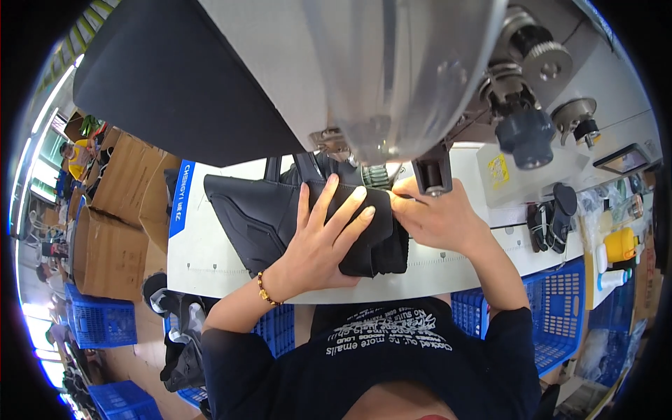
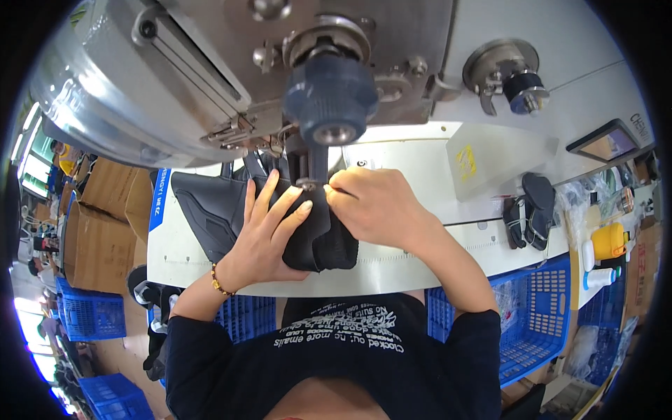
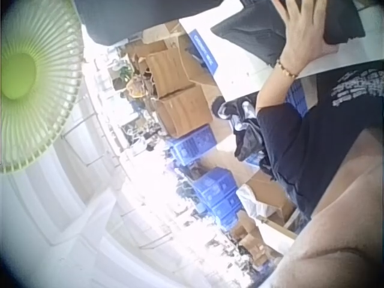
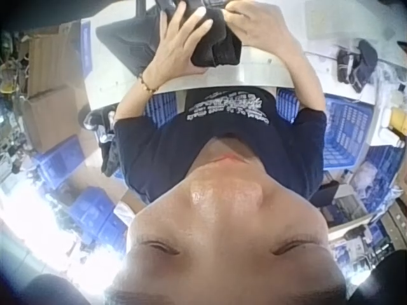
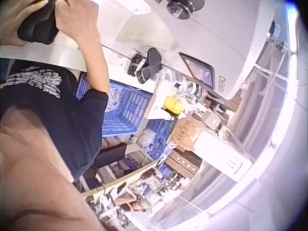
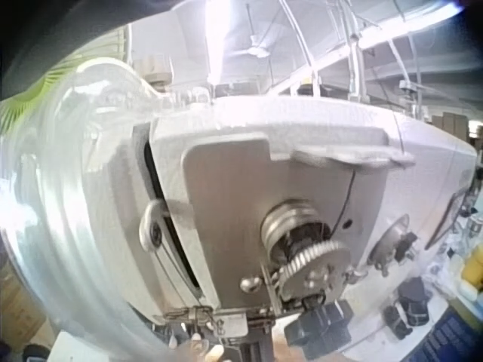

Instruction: Stitching together components of a black leather boot using an industrial sewing machine.

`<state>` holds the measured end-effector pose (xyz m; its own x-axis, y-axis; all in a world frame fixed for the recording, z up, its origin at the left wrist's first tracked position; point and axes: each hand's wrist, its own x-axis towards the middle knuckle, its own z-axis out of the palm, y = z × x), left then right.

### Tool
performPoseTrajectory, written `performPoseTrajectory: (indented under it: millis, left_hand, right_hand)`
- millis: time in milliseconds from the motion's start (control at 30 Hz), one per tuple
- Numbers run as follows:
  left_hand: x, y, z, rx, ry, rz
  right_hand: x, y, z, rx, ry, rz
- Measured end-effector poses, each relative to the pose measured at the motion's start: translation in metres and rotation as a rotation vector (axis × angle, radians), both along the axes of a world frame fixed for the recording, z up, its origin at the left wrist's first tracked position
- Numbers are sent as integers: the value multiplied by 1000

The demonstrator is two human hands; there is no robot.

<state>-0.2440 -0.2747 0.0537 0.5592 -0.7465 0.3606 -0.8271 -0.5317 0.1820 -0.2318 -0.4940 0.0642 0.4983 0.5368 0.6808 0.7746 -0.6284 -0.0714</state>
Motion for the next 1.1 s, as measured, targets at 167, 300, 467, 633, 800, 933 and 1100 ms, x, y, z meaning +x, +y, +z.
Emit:
performPoseTrajectory:
  millis: [167,300,467,633,800,933,1100]
  left_hand:
    - [-6,-4,3,-15,-37,35]
    - [-6,-3,3,21,-20,63]
    - [-11,-6,9,22,-58,58]
    - [-7,0,5,2,-76,22]
    - [-7,1,3,-2,-106,0]
    - [-10,3,7,-7,-78,0]
    - [-12,-1,2,14,-83,20]
  right_hand:
    - [-12,-4,-16,234,276,5]
    - [-36,-15,-41,684,850,44]
    - [-75,4,-67,756,819,42]
    - [-88,20,-46,564,916,-47]
    - [-87,17,-52,506,695,48]
    - [-79,10,-48,493,780,117]
    - [-48,-7,-29,797,749,97]
